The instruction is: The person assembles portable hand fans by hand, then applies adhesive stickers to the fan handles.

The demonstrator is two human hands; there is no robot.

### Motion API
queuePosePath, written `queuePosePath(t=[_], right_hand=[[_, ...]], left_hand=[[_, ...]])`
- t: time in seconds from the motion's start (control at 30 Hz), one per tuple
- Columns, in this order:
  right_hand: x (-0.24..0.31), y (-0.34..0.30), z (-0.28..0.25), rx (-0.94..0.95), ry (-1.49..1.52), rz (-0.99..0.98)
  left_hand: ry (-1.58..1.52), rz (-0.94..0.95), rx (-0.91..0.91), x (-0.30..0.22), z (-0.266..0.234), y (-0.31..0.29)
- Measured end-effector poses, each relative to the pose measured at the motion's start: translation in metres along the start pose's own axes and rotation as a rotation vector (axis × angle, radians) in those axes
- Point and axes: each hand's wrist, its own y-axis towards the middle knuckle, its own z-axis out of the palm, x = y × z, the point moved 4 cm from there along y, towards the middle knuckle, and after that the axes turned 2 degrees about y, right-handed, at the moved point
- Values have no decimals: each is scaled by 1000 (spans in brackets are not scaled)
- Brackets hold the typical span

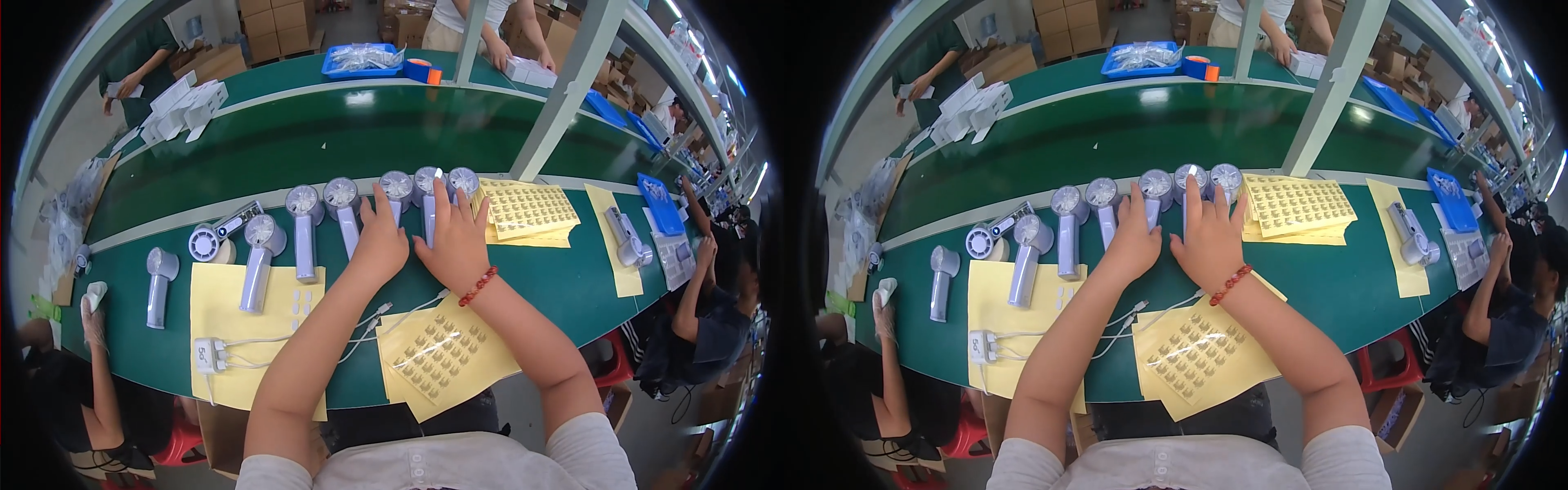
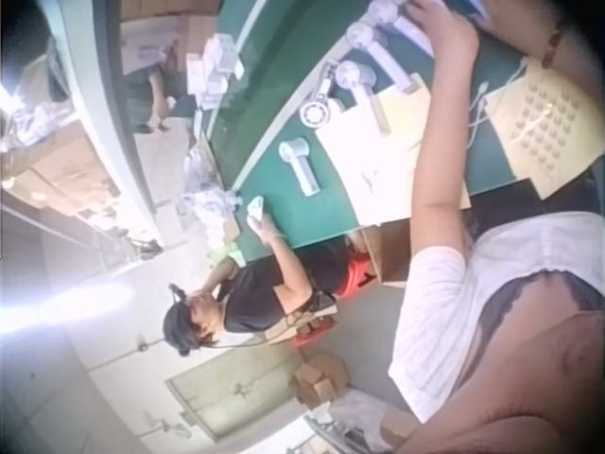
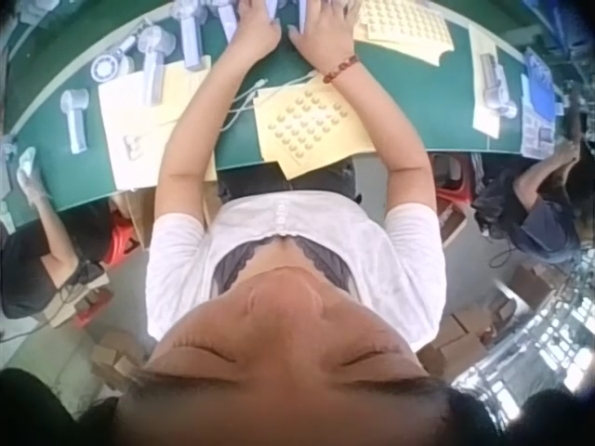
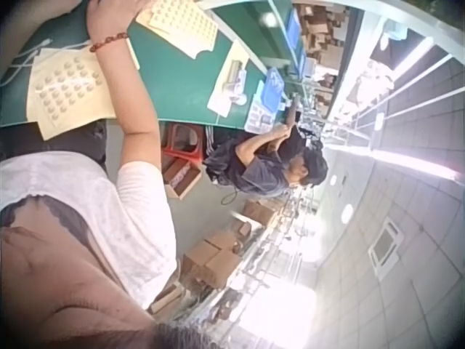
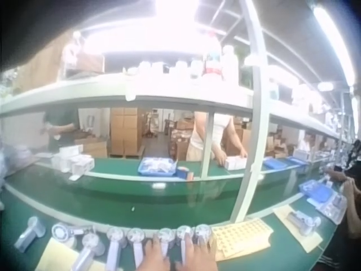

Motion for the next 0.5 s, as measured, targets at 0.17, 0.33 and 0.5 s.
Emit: queuePosePath(t=[0.17,0.33,0.5], right_hand=[[-10,13,7,-6,376,135],[-14,12,-6,-48,548,219],[-15,-4,-30,-172,908,215]], left_hand=[[104,265,-256,-19,-9,-4],[-646,170,-154,-38,-14,-15],[-1427,-533,285,-51,6,-25]])
